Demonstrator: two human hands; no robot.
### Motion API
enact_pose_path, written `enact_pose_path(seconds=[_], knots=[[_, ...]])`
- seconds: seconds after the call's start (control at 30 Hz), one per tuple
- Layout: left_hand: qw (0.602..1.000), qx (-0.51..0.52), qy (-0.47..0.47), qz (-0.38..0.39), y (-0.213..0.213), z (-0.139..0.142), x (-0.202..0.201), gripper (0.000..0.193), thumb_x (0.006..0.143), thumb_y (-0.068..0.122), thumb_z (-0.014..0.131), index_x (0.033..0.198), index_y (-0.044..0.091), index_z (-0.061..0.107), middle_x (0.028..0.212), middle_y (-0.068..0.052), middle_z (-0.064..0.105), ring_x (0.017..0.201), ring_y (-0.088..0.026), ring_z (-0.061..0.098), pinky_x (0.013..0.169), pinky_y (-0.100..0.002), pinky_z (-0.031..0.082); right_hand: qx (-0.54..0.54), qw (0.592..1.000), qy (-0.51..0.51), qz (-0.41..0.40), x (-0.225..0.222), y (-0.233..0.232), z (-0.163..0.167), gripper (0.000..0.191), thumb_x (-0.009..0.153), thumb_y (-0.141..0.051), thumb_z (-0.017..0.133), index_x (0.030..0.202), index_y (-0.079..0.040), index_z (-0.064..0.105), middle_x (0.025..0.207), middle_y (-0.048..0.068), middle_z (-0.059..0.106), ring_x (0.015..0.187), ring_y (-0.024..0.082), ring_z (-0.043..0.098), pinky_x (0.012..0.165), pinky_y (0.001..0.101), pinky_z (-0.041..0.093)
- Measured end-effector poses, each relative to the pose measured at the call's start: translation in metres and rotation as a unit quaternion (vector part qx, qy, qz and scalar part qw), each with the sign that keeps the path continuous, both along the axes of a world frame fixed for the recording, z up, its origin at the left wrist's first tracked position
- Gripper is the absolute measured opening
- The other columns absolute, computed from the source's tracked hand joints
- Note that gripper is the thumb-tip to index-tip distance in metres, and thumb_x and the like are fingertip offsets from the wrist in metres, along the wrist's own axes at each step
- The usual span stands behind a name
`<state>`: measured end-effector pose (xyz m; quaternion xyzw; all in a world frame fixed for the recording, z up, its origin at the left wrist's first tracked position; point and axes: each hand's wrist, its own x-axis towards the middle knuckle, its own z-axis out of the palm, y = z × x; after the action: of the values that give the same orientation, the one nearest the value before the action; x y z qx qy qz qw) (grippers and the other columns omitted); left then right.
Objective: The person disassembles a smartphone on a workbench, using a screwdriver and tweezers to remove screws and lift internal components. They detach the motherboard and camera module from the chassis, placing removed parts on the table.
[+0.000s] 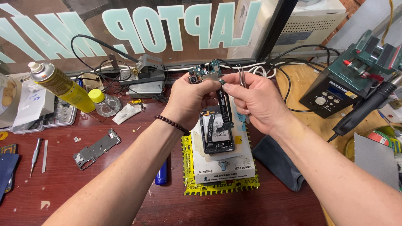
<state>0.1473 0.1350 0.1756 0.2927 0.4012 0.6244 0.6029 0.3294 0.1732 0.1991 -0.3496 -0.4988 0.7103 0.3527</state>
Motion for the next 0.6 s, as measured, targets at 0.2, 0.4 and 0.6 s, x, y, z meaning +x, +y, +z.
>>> enact_pose_path(seconds=[0.2, 0.4, 0.6], knots=[[1.000, -0.007, 0.009, 0.011, -0.0013, 0.0021, 0.0018, 0.014, 0.080, -0.001, 0.075, 0.088, 0.005, 0.065, 0.078, -0.001, 0.068, 0.065, -0.011, 0.064, 0.057, -0.029, 0.058, 0.009, 1.000, 0.008, -0.007, 0.0012, -0.0007, -0.0019, 0.013, 0.092, -0.003, 0.071, 0.105, -0.002, 0.067, 0.074, -0.003, 0.057, 0.052, 0.002, 0.045, 0.044, 0.0194, 0.032], [0.998, -0.011, 0.057, 0.017, -0.0010, 0.0034, 0.0031, 0.016, 0.077, 0.001, 0.077, 0.089, 0.006, 0.066, 0.079, -0.001, 0.069, 0.066, -0.010, 0.065, 0.056, -0.029, 0.057, 0.028, 1.000, -0.004, -0.011, -0.0001, 0.0006, -0.0044, 0.015, 0.090, -0.002, 0.070, 0.105, -0.003, 0.067, 0.079, -0.004, 0.061, 0.053, 0.002, 0.045, 0.044, 0.0185, 0.031], [0.996, -0.027, 0.083, 0.018, -0.0011, 0.0041, 0.0040, 0.017, 0.076, 0.003, 0.077, 0.088, 0.007, 0.066, 0.078, -0.001, 0.069, 0.066, -0.010, 0.065, 0.054, -0.027, 0.056, 0.032, 0.999, -0.027, -0.016, -0.0007, 0.0012, -0.0054, 0.014, 0.090, -0.003, 0.072, 0.103, -0.002, 0.067, 0.074, -0.005, 0.058, 0.051, 0.001, 0.044, 0.043, 0.0183, 0.030]])
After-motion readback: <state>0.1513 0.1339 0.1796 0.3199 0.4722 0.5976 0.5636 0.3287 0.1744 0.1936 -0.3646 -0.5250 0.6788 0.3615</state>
